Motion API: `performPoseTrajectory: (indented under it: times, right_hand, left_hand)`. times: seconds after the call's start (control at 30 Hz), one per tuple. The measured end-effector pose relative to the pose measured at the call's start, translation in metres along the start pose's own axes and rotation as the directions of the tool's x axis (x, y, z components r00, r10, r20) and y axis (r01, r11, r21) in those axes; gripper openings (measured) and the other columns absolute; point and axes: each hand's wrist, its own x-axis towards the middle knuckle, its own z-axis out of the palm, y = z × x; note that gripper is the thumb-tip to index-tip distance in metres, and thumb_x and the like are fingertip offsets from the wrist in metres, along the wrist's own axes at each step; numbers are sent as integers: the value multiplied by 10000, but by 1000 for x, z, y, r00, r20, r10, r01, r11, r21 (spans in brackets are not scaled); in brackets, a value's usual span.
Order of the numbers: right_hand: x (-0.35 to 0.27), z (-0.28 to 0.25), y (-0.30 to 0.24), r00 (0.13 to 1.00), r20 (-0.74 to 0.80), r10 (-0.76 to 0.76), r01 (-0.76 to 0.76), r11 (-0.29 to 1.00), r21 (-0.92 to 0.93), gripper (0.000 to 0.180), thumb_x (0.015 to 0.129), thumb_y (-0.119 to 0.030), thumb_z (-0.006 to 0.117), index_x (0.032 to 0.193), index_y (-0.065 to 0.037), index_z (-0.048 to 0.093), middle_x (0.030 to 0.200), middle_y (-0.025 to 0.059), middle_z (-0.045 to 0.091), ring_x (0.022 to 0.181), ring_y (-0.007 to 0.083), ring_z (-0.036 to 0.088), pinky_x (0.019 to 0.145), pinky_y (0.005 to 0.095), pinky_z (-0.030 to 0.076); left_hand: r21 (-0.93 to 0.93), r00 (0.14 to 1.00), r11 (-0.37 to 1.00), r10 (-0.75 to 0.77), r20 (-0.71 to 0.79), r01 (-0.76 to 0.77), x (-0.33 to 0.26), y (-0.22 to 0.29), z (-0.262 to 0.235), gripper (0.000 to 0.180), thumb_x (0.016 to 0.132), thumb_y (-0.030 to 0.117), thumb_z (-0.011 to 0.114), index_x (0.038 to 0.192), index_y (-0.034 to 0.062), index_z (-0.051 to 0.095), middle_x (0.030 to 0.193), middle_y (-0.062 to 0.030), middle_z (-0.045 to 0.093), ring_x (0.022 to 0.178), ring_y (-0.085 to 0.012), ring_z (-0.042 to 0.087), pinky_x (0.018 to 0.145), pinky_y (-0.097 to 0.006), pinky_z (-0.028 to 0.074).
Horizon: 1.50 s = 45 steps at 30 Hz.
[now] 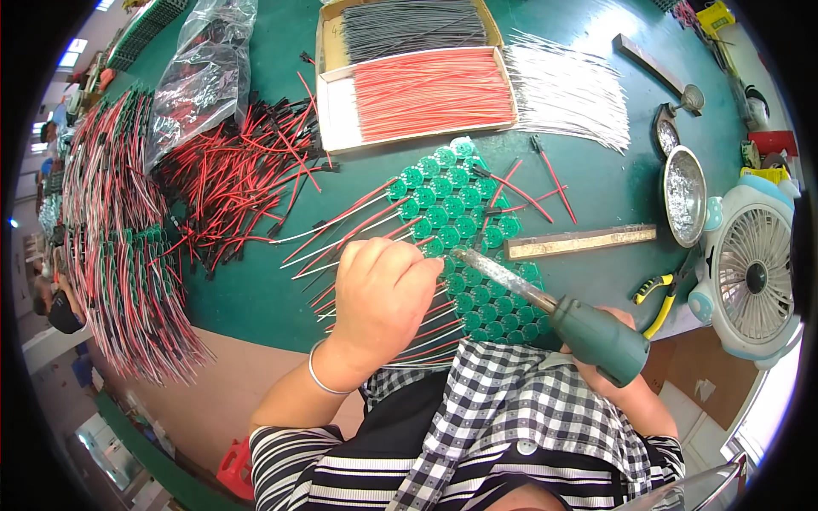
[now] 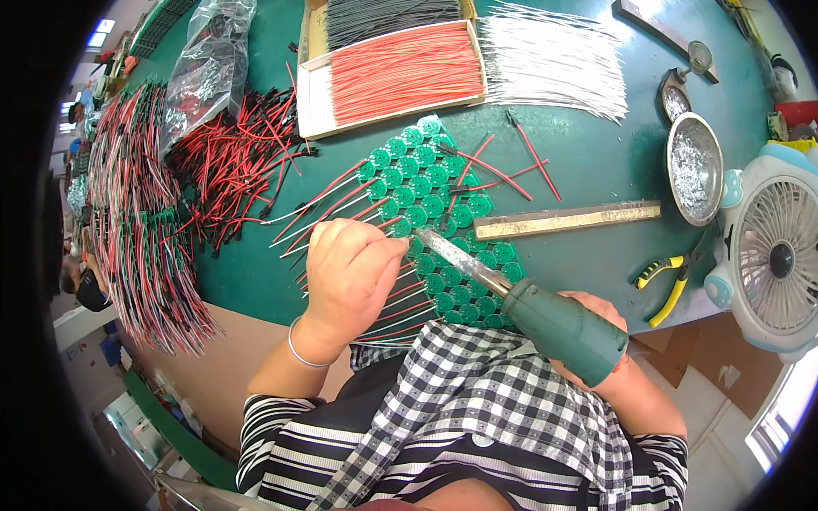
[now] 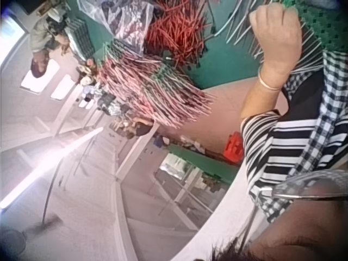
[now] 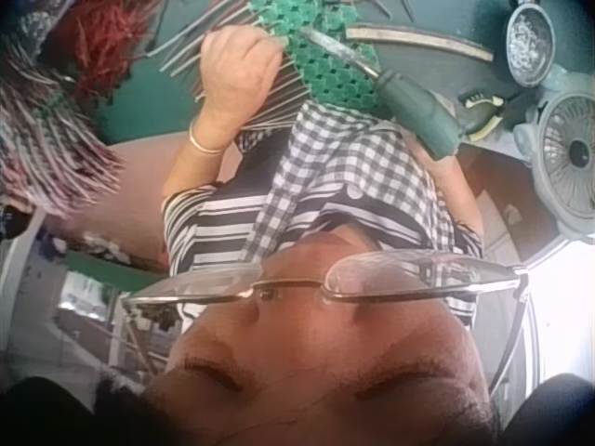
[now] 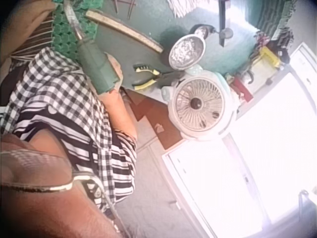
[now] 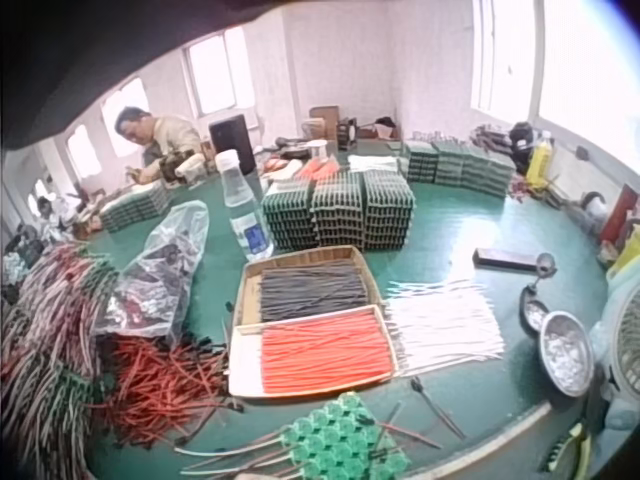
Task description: Assembling LED light components by inserting wires and using a soldering or gluing tool.
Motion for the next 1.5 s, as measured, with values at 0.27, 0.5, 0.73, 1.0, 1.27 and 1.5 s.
performPoseTrajectory:
  times: [0.27,0.5,0.73,1.0,1.27,1.5]
  right_hand:
    - [6,-7,-3,988,39,-151,153,986,-73,254,720,-61,654,974,-43,652,867,93,657,800,306,621,737,410,483]
    - [5,-12,-10,993,112,-35,40,998,-40,301,692,-44,671,993,-61,665,973,114,653,863,328,610,809,422,474]
    - [2,-14,-2,994,101,38,-41,999,32,258,838,-212,583,1033,-61,660,869,107,681,764,261,623,783,381,470]
    - [-7,-12,1,940,9,342,-313,850,424,303,859,-245,575,1090,-53,615,701,38,677,703,184,633,767,335,465]
    - [6,-7,1,813,-426,397,-53,779,625,639,902,-457,541,1232,87,482,990,167,634,568,182,584,522,290,468]
    - [-9,-17,17,835,-406,370,19,719,695,561,905,-346,558,1264,72,454,987,186,597,569,186,576,522,284,454]
  left_hand:
    - [25,1000,1000,7,4,-7,1,0,1,200,661,14,732,826,88,647,773,-18,558,728,-210,540,682,-360,389]
    - [27,1000,1000,13,-3,-13,2,0,4,188,667,15,731,814,85,636,768,-18,554,713,-208,536,670,-359,383]
    - [53,1000,999,-6,0,6,2,2,2,184,666,22,736,799,97,633,764,-9,551,715,-198,524,653,-343,360]
    - [225,994,971,-90,57,75,7,11,-7,350,650,107,784,971,107,646,1038,-41,577,1018,-247,517,864,-398,355]
    - [78,955,976,-217,201,205,11,-10,-5,863,661,175,820,1396,36,390,1428,-202,411,1327,-386,376,1093,-454,307]
    - [38,944,997,-78,322,70,32,-14,-5,855,669,274,815,1395,69,412,1415,-169,444,1336,-391,375,1112,-485,273]
